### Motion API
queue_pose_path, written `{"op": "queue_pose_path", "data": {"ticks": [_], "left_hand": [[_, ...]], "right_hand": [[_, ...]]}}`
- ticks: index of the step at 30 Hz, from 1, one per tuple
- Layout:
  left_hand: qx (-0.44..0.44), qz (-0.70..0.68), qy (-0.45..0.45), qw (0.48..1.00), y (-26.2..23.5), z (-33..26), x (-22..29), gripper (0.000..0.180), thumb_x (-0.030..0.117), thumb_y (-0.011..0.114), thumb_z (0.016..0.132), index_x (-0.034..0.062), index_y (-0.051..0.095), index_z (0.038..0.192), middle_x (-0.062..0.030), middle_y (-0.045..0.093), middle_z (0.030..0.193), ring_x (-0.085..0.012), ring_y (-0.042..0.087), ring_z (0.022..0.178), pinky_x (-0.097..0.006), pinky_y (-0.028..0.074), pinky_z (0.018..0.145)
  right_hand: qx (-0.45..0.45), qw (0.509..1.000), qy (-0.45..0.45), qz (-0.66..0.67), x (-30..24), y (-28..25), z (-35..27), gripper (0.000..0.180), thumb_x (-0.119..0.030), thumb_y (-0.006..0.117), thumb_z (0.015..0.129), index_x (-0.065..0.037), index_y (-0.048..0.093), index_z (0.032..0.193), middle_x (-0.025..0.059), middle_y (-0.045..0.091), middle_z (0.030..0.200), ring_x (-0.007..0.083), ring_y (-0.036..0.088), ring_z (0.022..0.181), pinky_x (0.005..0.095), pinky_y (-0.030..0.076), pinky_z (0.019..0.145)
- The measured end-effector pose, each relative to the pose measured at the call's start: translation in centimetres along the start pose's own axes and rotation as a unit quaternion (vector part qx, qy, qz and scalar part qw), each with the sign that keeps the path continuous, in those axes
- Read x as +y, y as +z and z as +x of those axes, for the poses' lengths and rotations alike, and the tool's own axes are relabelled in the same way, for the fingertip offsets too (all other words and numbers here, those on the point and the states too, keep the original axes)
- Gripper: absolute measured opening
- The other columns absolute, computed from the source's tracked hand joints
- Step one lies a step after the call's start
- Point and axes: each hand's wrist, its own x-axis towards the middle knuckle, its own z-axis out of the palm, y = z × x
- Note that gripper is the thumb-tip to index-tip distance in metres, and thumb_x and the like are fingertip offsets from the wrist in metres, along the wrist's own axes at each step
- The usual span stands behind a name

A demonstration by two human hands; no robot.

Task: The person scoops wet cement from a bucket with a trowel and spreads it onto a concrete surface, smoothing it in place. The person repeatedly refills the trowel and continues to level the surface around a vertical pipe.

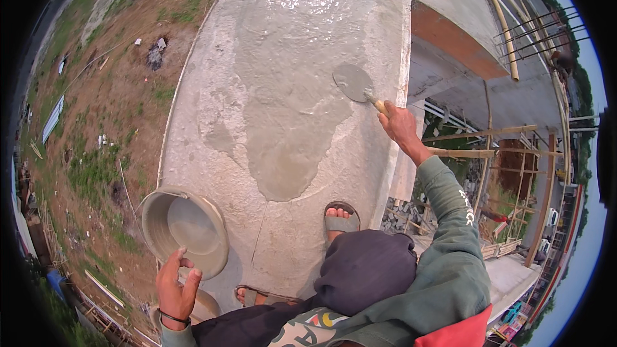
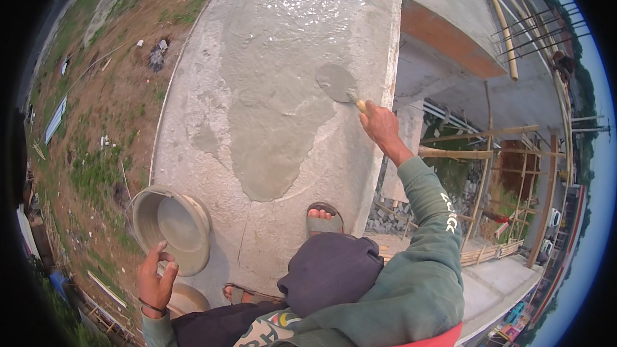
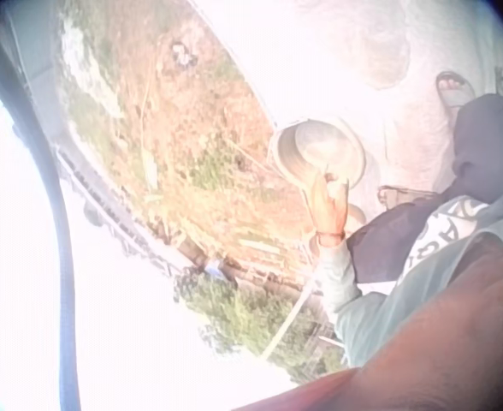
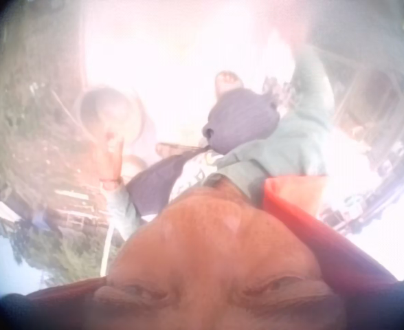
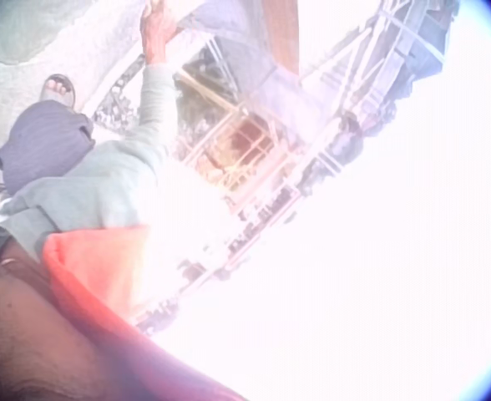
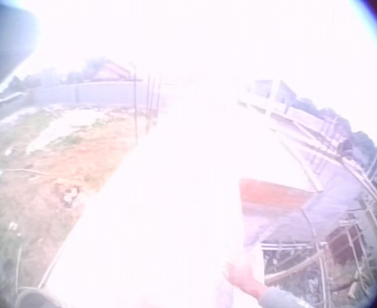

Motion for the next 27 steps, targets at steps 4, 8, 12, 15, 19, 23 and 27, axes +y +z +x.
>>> {"op": "queue_pose_path", "data": {"ticks": [4, 8, 12, 15, 19, 23, 27], "left_hand": [[0.003, 0.019, 0.015, 1.000, 0.4, 0.6, 0.0, 0.050, 0.016, 0.071, 0.085, -0.0059, 0.057, 0.127, -0.0154, 0.066, 0.091, -0.0316, 0.064, 0.087, -0.040, 0.049, 0.083], [0.012, 0.011, 0.009, 1.000, 0.6, 0.5, -0.2, 0.049, 0.015, 0.070, 0.084, -0.0057, 0.058, 0.127, -0.0154, 0.066, 0.089, -0.0321, 0.065, 0.086, -0.041, 0.049, 0.083], [0.032, -0.005, 0.001, 0.999, 0.6, 0.1, -0.2, 0.048, 0.016, 0.070, 0.084, -0.0060, 0.058, 0.125, -0.0157, 0.066, 0.088, -0.0318, 0.065, 0.084, -0.041, 0.050, 0.082], [0.034, 0.009, -0.009, 0.999, 0.4, 0.0, -0.1, 0.047, 0.016, 0.071, 0.084, -0.0064, 0.059, 0.124, -0.0158, 0.065, 0.087, -0.0319, 0.065, 0.084, -0.041, 0.050, 0.082], [0.040, 0.003, -0.017, 0.999, 0.4, 0.1, 0.0, 0.047, 0.016, 0.071, 0.084, -0.0066, 0.059, 0.123, -0.0159, 0.065, 0.086, -0.0319, 0.065, 0.084, -0.040, 0.050, 0.081], [0.036, -0.006, -0.024, 0.999, 0.4, 0.4, 0.0, 0.047, 0.016, 0.071, 0.084, -0.0067, 0.059, 0.123, -0.0157, 0.065, 0.086, -0.0314, 0.065, 0.083, -0.040, 0.050, 0.081], [0.033, 0.001, -0.039, 0.999, 0.5, 0.4, -0.2, 0.046, 0.015, 0.070, 0.084, -0.0069, 0.060, 0.122, -0.0154, 0.065, 0.085, -0.0311, 0.065, 0.082, -0.040, 0.050, 0.080]], "right_hand": [[-0.064, 0.988, -0.137, 0.005, -1.7, 0.4, -2.2, 0.033, -0.027, 0.071, 0.083, -0.012, 0.064, 0.111, 0.0167, 0.068, 0.080, 0.0400, 0.067, 0.074, 0.0506, 0.053, 0.064], [0.067, 0.996, -0.054, -0.012, -0.4, 0.2, 4.7, 0.035, -0.030, 0.069, 0.086, -0.012, 0.063, 0.115, 0.0165, 0.069, 0.085, 0.0399, 0.068, 0.075, 0.0498, 0.053, 0.065], [0.109, 0.983, 0.140, -0.038, 2.4, -0.4, 14.8, 0.032, -0.033, 0.066, 0.089, -0.007, 0.067, 0.106, 0.0212, 0.070, 0.089, 0.0397, 0.069, 0.089, 0.0527, 0.054, 0.075], [0.053, 0.998, 0.043, -0.011, 2.8, -0.3, 17.5, 0.032, -0.035, 0.065, 0.089, -0.006, 0.069, 0.103, 0.0219, 0.070, 0.091, 0.0407, 0.068, 0.091, 0.0518, 0.054, 0.077], [0.042, 0.988, -0.143, 0.047, -1.2, 1.2, 14.5, 0.035, -0.032, 0.070, 0.086, -0.008, 0.070, 0.111, 0.0209, 0.071, 0.089, 0.0404, 0.068, 0.082, 0.0492, 0.054, 0.073], [-0.073, 0.957, -0.279, 0.034, -4.5, 1.5, 8.7, 0.037, -0.026, 0.072, 0.081, -0.012, 0.070, 0.115, 0.0146, 0.071, 0.083, 0.0353, 0.069, 0.075, 0.0453, 0.054, 0.068], [-0.068, 0.938, -0.340, 0.001, -5.2, 0.9, 9.8, 0.032, -0.029, 0.069, 0.082, -0.016, 0.068, 0.111, 0.0119, 0.069, 0.080, 0.0342, 0.068, 0.072, 0.0463, 0.052, 0.062]]}}
